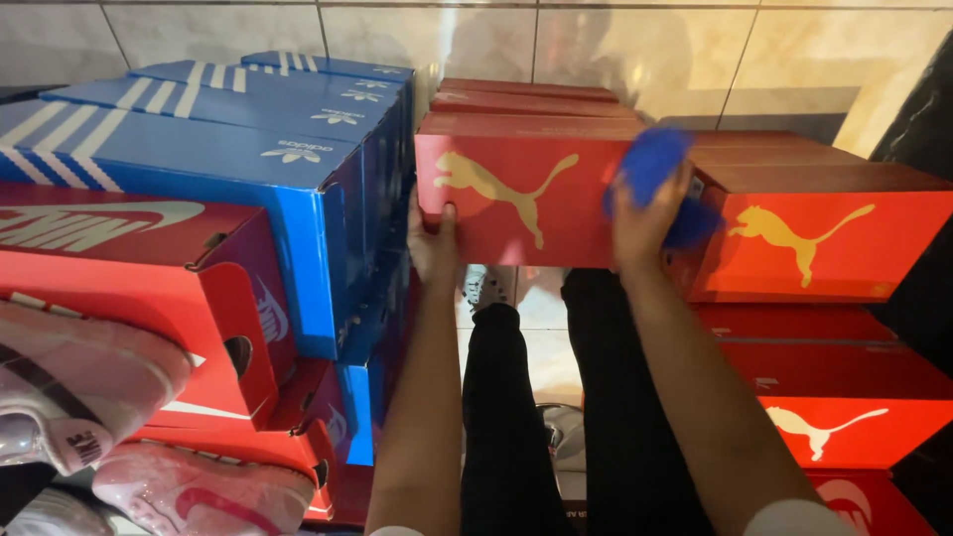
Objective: Cleaning and inspecting shoeboxes using a cloth
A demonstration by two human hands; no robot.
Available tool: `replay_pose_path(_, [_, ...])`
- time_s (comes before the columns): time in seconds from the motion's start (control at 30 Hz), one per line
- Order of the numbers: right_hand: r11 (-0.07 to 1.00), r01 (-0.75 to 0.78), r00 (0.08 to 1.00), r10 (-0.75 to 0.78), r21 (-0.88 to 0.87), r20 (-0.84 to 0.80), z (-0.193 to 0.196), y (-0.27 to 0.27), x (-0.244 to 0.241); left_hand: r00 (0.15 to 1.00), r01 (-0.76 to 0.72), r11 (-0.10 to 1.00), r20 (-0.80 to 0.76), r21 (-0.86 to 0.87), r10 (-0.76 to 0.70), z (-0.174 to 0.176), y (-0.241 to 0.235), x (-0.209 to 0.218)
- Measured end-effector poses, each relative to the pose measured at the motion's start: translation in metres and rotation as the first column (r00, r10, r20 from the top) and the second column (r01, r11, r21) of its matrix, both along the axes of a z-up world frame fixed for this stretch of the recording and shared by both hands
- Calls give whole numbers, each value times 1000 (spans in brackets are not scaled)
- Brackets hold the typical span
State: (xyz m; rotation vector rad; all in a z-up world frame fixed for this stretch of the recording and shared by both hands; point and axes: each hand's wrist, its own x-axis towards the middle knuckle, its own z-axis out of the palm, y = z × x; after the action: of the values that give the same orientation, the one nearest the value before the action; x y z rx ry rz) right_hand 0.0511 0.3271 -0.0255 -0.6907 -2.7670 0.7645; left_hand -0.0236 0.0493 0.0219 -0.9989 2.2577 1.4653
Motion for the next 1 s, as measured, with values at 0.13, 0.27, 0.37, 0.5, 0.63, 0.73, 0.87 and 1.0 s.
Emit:
replay_pose_path(0.13, [390,691,693,-596,-608,405,-20,42,-34,998,-16,1000,-55,-9,16,-24,-12,13])
replay_pose_path(0.27, [113,782,591,-446,-612,672,70,19,-44,999,-1,996,-41,-89,-3,-35,-10,11])
replay_pose_path(0.37, [-246,816,410,-392,-524,823,5,6,64,1000,0,988,18,-153,3,-39,-12,11])
replay_pose_path(0.5, [-684,401,463,-423,-610,779,29,-46,84,999,-9,987,43,-161,17,-40,-12,15])
replay_pose_path(0.63, [-645,511,512,-303,-568,804,32,-86,80,997,-56,997,-50,-50,53,-34,-16,16])
replay_pose_path(0.73, [-606,588,540,-200,-537,817,31,-121,73,1000,22,991,10,-132,-21,-39,-27,13])
replay_pose_path(0.87, [-520,686,559,-70,-509,826,33,-150,68,982,175,940,126,-293,-143,-66,-36,23])
replay_pose_path(1.0, [-409,761,562,27,-504,827,38,-152,73,981,190,921,115,-340,-159,-72,-37,27])
